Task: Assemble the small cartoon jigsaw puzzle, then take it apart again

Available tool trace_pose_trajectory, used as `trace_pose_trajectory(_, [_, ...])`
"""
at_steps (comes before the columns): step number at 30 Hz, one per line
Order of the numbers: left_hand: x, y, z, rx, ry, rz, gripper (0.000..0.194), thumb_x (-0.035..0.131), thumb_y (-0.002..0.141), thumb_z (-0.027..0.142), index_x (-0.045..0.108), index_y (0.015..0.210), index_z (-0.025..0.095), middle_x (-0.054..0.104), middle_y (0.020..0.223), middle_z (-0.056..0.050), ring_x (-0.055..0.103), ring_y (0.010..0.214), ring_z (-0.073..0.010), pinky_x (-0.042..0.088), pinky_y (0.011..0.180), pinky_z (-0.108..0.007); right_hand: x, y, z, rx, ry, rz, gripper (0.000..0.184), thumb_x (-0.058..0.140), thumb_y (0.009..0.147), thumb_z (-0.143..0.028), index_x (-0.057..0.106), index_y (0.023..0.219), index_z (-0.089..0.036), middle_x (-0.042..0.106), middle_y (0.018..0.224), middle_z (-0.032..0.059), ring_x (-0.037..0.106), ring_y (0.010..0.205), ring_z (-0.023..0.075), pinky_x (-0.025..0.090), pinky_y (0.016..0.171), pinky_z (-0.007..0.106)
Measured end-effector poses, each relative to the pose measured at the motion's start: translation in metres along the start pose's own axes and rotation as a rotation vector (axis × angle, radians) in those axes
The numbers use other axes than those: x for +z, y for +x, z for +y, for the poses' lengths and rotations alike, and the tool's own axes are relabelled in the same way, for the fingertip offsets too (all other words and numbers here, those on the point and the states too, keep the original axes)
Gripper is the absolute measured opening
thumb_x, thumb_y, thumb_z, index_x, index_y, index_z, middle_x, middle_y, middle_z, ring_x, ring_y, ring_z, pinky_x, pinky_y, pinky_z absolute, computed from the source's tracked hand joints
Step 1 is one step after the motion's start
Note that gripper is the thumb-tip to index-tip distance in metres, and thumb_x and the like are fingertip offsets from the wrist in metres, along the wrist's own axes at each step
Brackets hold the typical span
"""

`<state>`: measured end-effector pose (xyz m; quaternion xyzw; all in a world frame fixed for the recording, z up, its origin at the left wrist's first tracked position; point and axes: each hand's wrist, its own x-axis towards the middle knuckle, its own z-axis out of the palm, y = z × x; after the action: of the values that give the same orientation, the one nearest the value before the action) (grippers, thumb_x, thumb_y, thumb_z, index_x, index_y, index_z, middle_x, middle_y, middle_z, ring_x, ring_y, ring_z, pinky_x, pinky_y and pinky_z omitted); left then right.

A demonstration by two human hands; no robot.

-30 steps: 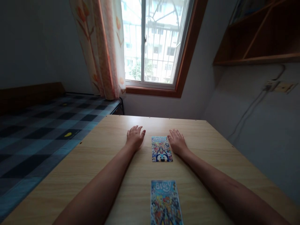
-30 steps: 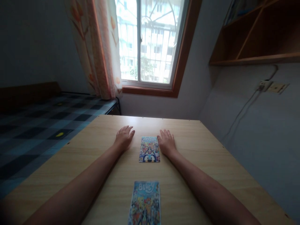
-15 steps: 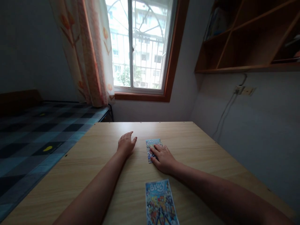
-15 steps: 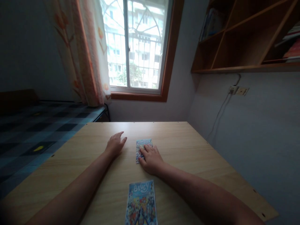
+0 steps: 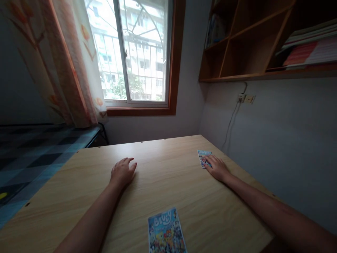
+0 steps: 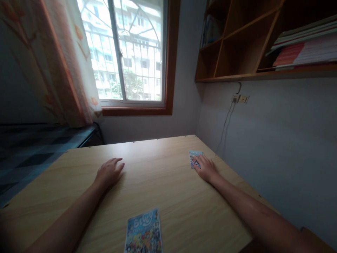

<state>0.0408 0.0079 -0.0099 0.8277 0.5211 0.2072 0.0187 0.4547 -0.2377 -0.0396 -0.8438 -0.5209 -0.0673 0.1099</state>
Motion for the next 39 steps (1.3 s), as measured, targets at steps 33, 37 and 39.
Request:
trace_pose_trajectory(33, [-0.005, 0.003, 0.002, -0.012, 0.105, -0.065, 0.046, 0.044, 0.088, 0.046, 0.071, 0.119, 0.026, 0.061, 0.140, -0.009, 0.057, 0.125, -0.0358, 0.045, 0.103, -0.051, 0.016, 0.097, 0.044, 0.057, 0.020, -0.184, 0.067, 0.027, 0.103, -0.051, 0.023, 0.161, -0.017, 0.021, 0.167, 0.0114, 0.018, 0.155, 0.0255, 0.015, 0.123, 0.049])
trace_pose_trajectory(37, [-0.007, 0.003, 0.002, -0.006, 0.093, -0.069, 0.046, 0.045, 0.088, 0.045, 0.072, 0.120, 0.025, 0.061, 0.140, -0.010, 0.056, 0.126, -0.0360, 0.044, 0.105, -0.051, 0.008, 0.086, 0.032, 0.078, -0.001, -0.172, 0.068, 0.026, 0.103, -0.051, 0.013, 0.162, -0.021, 0.013, 0.169, 0.0120, 0.013, 0.156, 0.0271, 0.013, 0.123, 0.054])
trace_pose_trajectory(39, [-0.007, 0.003, 0.002, -0.001, 0.090, -0.076, 0.046, 0.044, 0.089, 0.045, 0.071, 0.120, 0.025, 0.060, 0.141, -0.010, 0.056, 0.126, -0.0360, 0.044, 0.105, -0.051, 0.005, 0.077, 0.023, 0.054, -0.001, -0.189, 0.067, 0.026, 0.103, -0.051, 0.011, 0.162, -0.023, 0.013, 0.169, 0.0110, 0.013, 0.156, 0.0275, 0.011, 0.122, 0.055])
